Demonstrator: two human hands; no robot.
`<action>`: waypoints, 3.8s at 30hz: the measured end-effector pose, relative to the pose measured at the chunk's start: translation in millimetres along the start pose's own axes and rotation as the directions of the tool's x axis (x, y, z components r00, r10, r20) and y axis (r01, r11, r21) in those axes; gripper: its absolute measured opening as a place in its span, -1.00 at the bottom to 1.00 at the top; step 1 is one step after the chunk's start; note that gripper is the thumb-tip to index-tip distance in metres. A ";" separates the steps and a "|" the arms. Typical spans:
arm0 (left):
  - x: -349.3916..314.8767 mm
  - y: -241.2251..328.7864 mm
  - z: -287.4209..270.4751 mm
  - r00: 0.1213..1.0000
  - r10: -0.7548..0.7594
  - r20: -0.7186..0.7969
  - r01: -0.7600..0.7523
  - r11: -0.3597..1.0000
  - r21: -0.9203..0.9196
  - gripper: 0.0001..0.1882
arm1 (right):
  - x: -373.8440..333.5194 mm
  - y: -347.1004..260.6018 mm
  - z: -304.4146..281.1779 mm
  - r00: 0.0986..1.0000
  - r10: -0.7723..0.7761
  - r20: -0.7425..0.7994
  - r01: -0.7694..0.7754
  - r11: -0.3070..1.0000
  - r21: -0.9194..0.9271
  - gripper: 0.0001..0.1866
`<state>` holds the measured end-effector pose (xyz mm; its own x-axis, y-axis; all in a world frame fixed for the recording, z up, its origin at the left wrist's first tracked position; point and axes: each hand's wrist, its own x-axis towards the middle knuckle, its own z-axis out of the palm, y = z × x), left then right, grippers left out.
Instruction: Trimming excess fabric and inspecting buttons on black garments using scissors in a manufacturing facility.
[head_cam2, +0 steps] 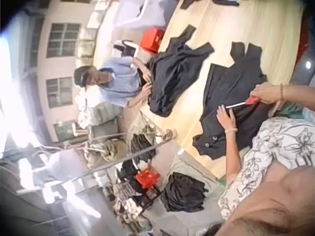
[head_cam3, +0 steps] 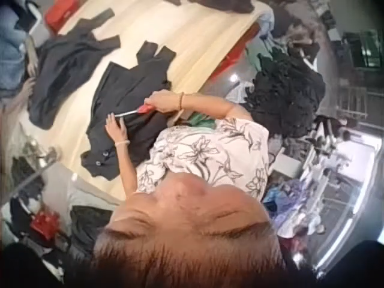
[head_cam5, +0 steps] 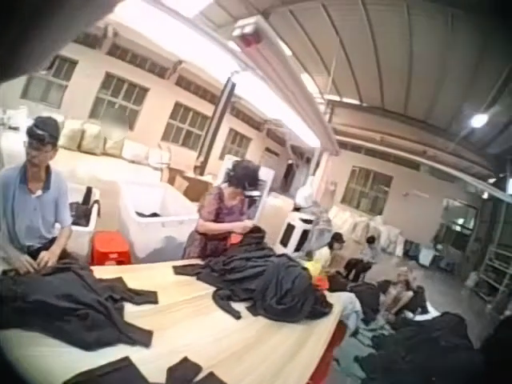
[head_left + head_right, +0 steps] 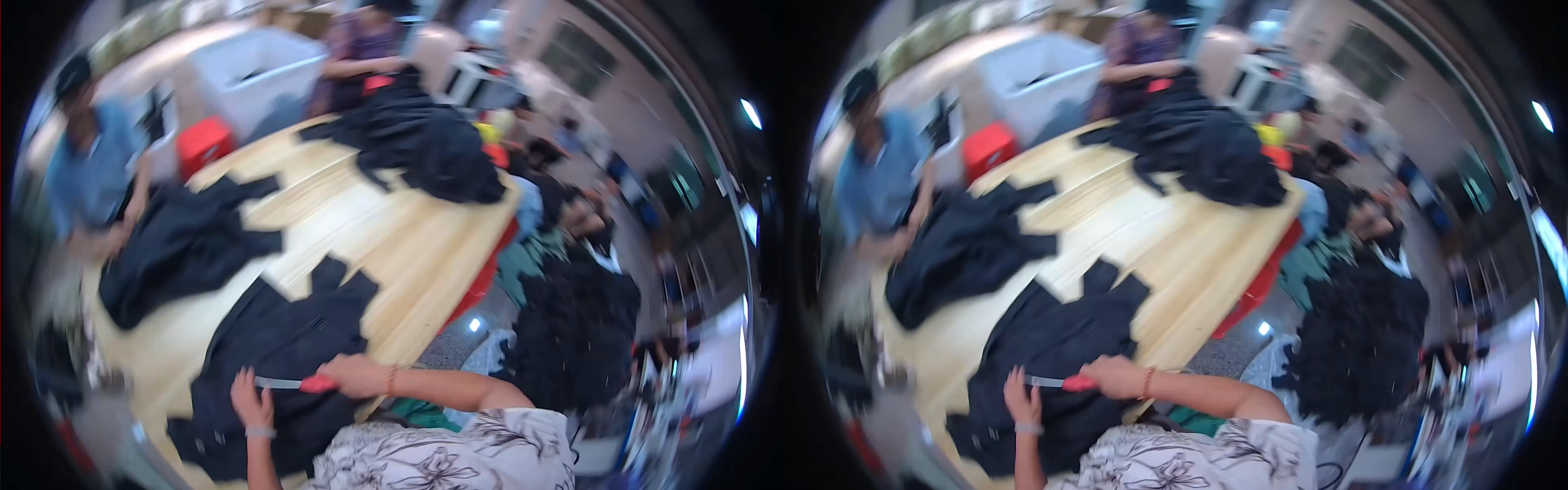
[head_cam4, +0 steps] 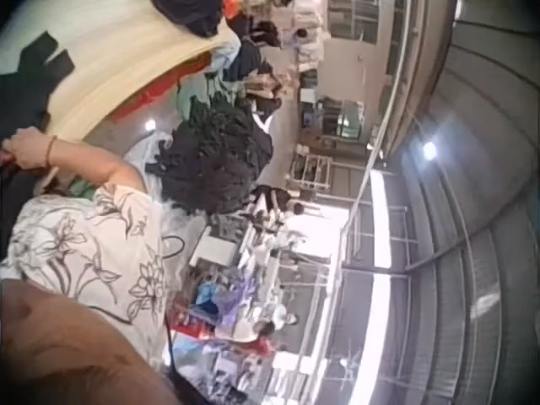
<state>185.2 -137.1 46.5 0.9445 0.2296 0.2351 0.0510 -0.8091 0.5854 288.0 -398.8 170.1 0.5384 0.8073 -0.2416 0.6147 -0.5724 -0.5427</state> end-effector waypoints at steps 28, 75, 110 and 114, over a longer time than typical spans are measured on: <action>-18.2 -78.9 -44.9 0.933 0.282 0.223 -0.344 0.883 0.320 -0.39 | -55.1 -92.6 122.7 0.944 0.090 -0.317 -0.065 0.994 0.088 -0.77; 159.2 142.6 -266.2 0.895 0.152 -0.419 -0.165 0.986 0.005 -0.74 | 99.6 69.9 -80.6 0.901 -0.279 -0.333 0.208 0.950 -0.233 -0.61; -49.3 -82.0 -29.0 0.281 -0.949 -0.142 0.346 0.238 -0.907 -0.60 | 31.9 68.3 9.3 0.936 -0.109 -0.334 -0.017 0.935 -0.353 -0.76; -37.5 -84.8 -24.3 0.287 -0.928 -0.238 0.485 0.355 -0.799 -0.73 | -0.6 51.4 -5.1 0.964 -0.147 -0.223 0.072 0.947 -0.312 -0.75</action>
<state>137.6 -64.0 6.9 0.1466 0.9455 -0.2907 0.2173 0.2559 0.9419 322.3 -429.4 146.5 0.5571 0.8300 0.0265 0.8010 -0.5287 -0.2808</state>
